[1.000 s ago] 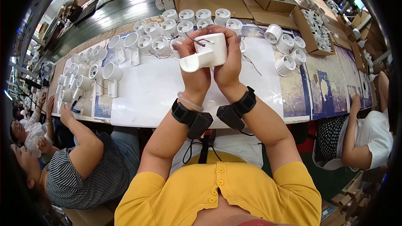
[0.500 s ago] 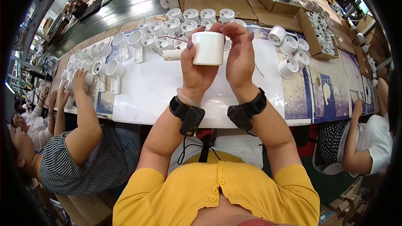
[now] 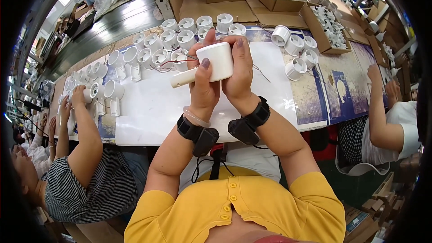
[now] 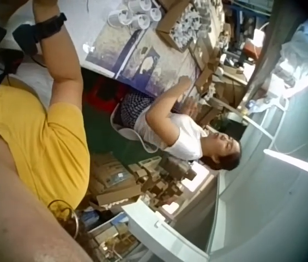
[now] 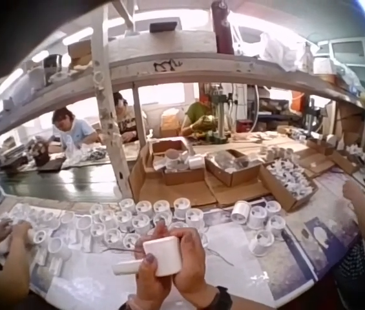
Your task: The person assembles a fan by hand, inserting the motor into a housing, threading wires through a side opening, and snapping a cover onto the back. After pressing the components together, the person sets the completed unit on the table and reaches for another housing.
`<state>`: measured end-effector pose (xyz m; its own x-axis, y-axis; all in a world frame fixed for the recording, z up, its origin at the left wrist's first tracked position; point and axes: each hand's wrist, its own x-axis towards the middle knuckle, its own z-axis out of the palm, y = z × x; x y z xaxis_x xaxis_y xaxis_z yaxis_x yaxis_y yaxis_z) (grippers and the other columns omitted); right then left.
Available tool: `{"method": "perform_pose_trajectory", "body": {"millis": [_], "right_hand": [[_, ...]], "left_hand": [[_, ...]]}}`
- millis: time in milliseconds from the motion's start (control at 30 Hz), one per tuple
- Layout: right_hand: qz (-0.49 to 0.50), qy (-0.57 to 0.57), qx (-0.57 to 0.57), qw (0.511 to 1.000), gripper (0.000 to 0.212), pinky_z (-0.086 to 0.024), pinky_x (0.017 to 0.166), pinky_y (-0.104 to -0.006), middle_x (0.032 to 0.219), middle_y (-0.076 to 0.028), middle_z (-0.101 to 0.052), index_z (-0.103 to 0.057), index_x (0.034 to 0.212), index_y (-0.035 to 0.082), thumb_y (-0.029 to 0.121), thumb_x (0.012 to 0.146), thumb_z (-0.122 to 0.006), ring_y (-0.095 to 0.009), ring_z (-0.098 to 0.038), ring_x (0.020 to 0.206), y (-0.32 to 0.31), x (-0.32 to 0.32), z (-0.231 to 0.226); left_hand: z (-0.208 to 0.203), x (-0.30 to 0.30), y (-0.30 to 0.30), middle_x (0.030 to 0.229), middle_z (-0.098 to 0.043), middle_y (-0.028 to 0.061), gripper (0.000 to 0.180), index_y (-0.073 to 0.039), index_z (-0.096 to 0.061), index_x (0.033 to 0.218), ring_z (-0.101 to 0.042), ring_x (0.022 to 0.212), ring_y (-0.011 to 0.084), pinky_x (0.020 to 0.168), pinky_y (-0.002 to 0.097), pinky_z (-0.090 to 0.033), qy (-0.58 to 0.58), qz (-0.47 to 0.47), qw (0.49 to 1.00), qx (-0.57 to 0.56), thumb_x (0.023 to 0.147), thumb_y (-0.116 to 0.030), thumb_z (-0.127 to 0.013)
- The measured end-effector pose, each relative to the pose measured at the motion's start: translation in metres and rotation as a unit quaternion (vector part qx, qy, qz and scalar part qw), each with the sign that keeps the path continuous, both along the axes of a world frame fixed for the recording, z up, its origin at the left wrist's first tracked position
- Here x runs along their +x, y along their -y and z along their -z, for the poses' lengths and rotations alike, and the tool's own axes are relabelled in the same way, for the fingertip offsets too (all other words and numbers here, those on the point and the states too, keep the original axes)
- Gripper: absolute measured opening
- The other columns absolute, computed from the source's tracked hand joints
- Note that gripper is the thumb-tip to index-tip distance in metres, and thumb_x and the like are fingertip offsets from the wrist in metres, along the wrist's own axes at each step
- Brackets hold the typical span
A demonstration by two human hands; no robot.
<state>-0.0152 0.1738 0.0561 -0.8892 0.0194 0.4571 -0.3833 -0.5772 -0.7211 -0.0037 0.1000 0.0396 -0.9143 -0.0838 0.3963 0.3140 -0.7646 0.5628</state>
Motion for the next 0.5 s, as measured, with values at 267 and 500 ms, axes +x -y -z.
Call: {"method": "perform_pose_trajectory", "body": {"millis": [267,500], "right_hand": [[-0.229,0.078,0.061,0.968,0.032,-0.043,0.092,-0.0295,0.114,-0.008,-0.054,-0.047,0.119,0.005,0.028,0.097,-0.045,-0.017,-0.053,0.107,-0.014,-0.026,0.006],[-0.155,0.037,0.215,0.963,0.045,-0.042,0.096,-0.0315,0.119,-0.009,-0.054,-0.046,0.126,0.005,0.016,0.085,-0.061,-0.019,-0.054,0.110,-0.025,-0.029,0.008]], "left_hand": [[0.011,-0.016,0.036,0.144,-0.032,0.0186,0.054,-0.008,-0.048,0.126,-0.033,0.132,0.0312,0.107,0.0400,-0.028,-0.145,-0.240,0.865,-0.416,0.078,-0.021,-0.070],[-0.001,0.018,0.059,0.146,-0.029,0.0172,0.066,-0.007,-0.045,0.131,-0.034,0.132,0.0283,0.106,0.0385,-0.030,-0.123,-0.291,0.815,-0.485,0.077,-0.032,-0.074]]}}
